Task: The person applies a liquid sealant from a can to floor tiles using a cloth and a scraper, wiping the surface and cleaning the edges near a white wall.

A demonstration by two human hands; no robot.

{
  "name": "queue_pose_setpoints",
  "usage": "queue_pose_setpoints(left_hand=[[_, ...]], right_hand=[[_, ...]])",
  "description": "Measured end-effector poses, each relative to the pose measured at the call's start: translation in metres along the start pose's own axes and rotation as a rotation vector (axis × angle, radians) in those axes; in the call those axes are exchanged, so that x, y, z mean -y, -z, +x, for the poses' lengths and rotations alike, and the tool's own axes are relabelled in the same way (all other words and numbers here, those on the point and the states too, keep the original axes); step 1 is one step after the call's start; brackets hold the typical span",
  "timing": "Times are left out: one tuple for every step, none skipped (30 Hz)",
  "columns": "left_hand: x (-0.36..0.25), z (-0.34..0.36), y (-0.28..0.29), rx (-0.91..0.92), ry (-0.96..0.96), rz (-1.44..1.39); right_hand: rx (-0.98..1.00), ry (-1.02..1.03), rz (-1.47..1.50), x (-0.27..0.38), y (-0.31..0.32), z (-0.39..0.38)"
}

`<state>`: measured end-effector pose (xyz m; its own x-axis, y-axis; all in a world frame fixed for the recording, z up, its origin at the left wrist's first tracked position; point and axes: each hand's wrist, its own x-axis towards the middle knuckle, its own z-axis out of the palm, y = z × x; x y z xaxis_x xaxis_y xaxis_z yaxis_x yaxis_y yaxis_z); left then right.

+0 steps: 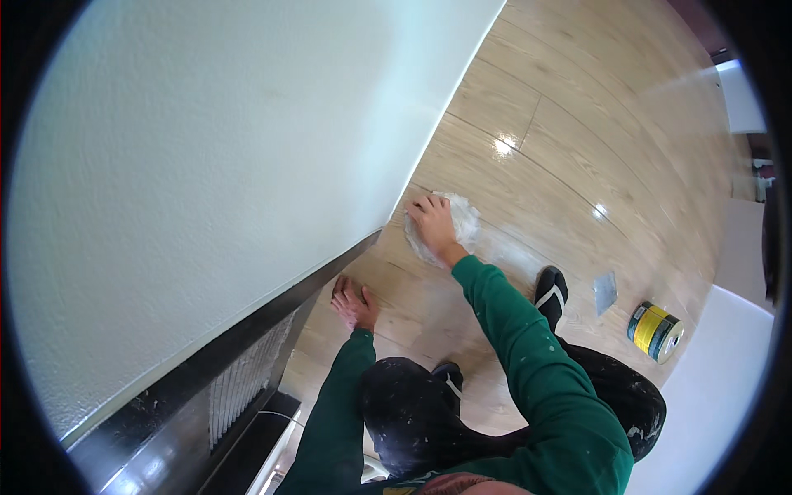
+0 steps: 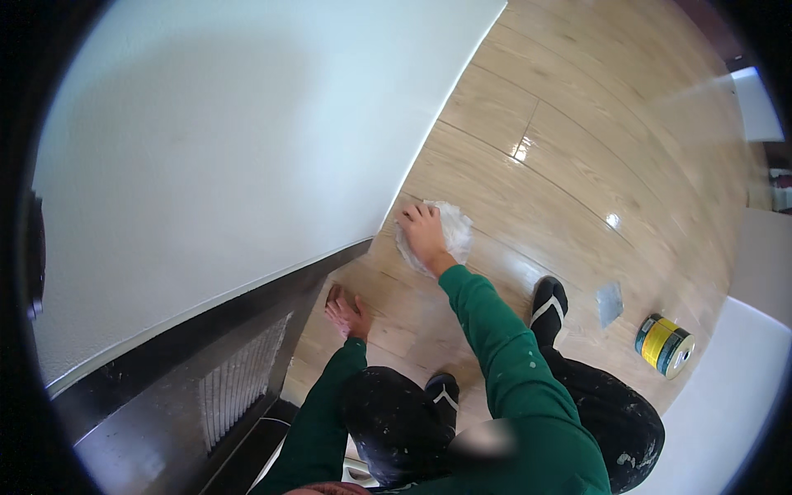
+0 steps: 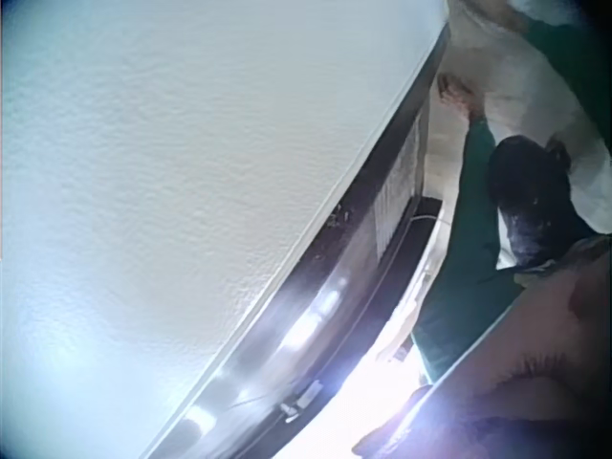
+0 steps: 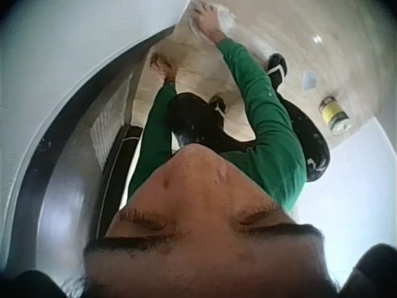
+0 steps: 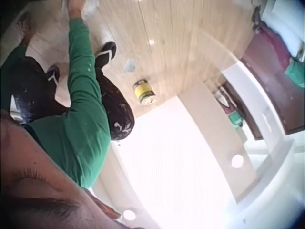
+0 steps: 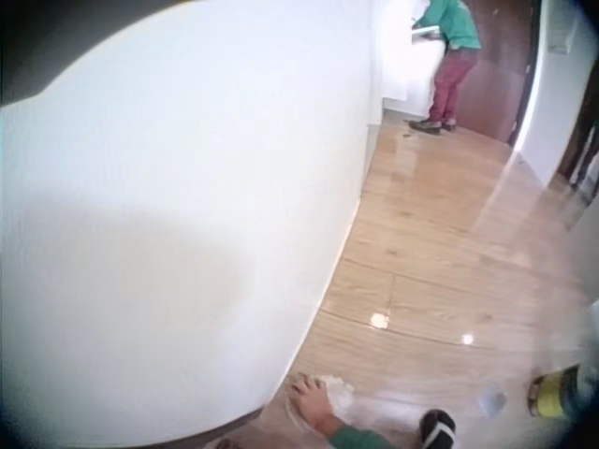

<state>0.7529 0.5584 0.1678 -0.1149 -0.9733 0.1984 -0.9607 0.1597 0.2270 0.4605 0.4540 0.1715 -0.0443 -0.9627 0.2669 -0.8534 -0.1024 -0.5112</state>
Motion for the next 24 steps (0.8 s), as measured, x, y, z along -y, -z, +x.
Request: queue_pose_setpoints(left_hand=[[-0.002, 0.000, 0.000, -0.002, -0.013, -0.016], [-0.003, 0.001, 0.000, -0.004, -0.016, -0.019], [-0.005, 0.002, 0.000, -0.005, -0.018, -0.022], [-0.006, 0.001, -0.001, -0.002, -0.023, -0.025], [-0.007, 0.001, -0.002, 0.001, -0.016, -0.016], [-0.009, 0.001, -0.004, 0.005, -0.010, -0.008], [-0.006, 0.001, -0.005, 0.002, 0.004, 0.009], [-0.001, 0.000, -0.004, -0.006, -0.003, 0.008], [0.004, -0.001, -0.003, -0.015, -0.010, 0.007], [0.001, -0.001, -0.004, -0.021, -0.018, -0.006], [0.001, -0.001, -0.003, -0.019, -0.020, -0.005], [0.002, -0.001, -0.002, -0.017, -0.022, -0.002], [0.001, 0.000, -0.001, -0.014, -0.030, -0.005], [0.000, 0.000, -0.001, -0.010, -0.028, -0.013], [-0.002, 0.000, -0.001, -0.005, -0.025, -0.019], [-0.002, 0.002, -0.002, -0.005, -0.024, -0.026], [-0.003, 0.003, -0.002, -0.007, -0.024, -0.025], [-0.004, 0.003, -0.002, -0.009, -0.024, -0.025], [-0.005, 0.002, 0.000, -0.010, -0.016, -0.018], [-0.005, 0.003, 0.000, -0.010, -0.013, -0.023], [-0.005, 0.007, -0.001, -0.010, -0.010, -0.029], [-0.003, 0.003, 0.002, 0.001, -0.005, -0.030], [0.000, 0.001, 0.004, -0.001, 0.004, -0.024], [0.002, -0.001, 0.006, -0.002, 0.012, -0.018]], right_hand=[[-0.017, -0.004, -0.011, -0.001, -0.001, 0.002], [-0.035, -0.009, -0.022, -0.005, -0.002, 0.007], [-0.052, -0.015, -0.033, -0.009, -0.003, 0.012], [-0.082, -0.089, 0.002, -0.012, -0.003, 0.019], [-0.113, -0.161, 0.040, -0.013, -0.005, 0.029], [-0.143, -0.234, 0.076, -0.013, -0.004, 0.034], [-0.149, -0.210, 0.103, -0.008, -0.004, 0.034], [-0.155, -0.185, 0.129, -0.004, -0.003, 0.032], [-0.162, -0.161, 0.156, 0.002, -0.002, 0.031], [-0.146, -0.123, 0.132, 0.001, 0.000, 0.027], [-0.130, -0.084, 0.109, 0.001, 0.001, 0.024], [-0.113, -0.045, 0.088, 0.001, 0.001, 0.023], [-0.108, -0.078, 0.065, -0.003, 0.001, 0.025], [-0.104, -0.110, 0.043, -0.008, -0.001, 0.032], [-0.098, -0.143, 0.023, -0.011, -0.003, 0.035], [-0.095, -0.153, 0.025, -0.010, -0.007, 0.033], [-0.091, -0.164, 0.026, -0.007, -0.010, 0.031], [-0.087, -0.175, 0.028, -0.007, -0.013, 0.029], [-0.074, -0.124, -0.004, -0.008, -0.014, 0.027], [-0.060, -0.074, -0.036, -0.010, -0.014, 0.025], [-0.047, -0.025, -0.068, -0.011, -0.014, 0.023], [-0.035, -0.082, -0.057, -0.009, -0.014, 0.023], [-0.030, -0.134, -0.043, -0.008, -0.013, 0.034], [-0.024, -0.185, -0.030, -0.004, -0.011, 0.041]])
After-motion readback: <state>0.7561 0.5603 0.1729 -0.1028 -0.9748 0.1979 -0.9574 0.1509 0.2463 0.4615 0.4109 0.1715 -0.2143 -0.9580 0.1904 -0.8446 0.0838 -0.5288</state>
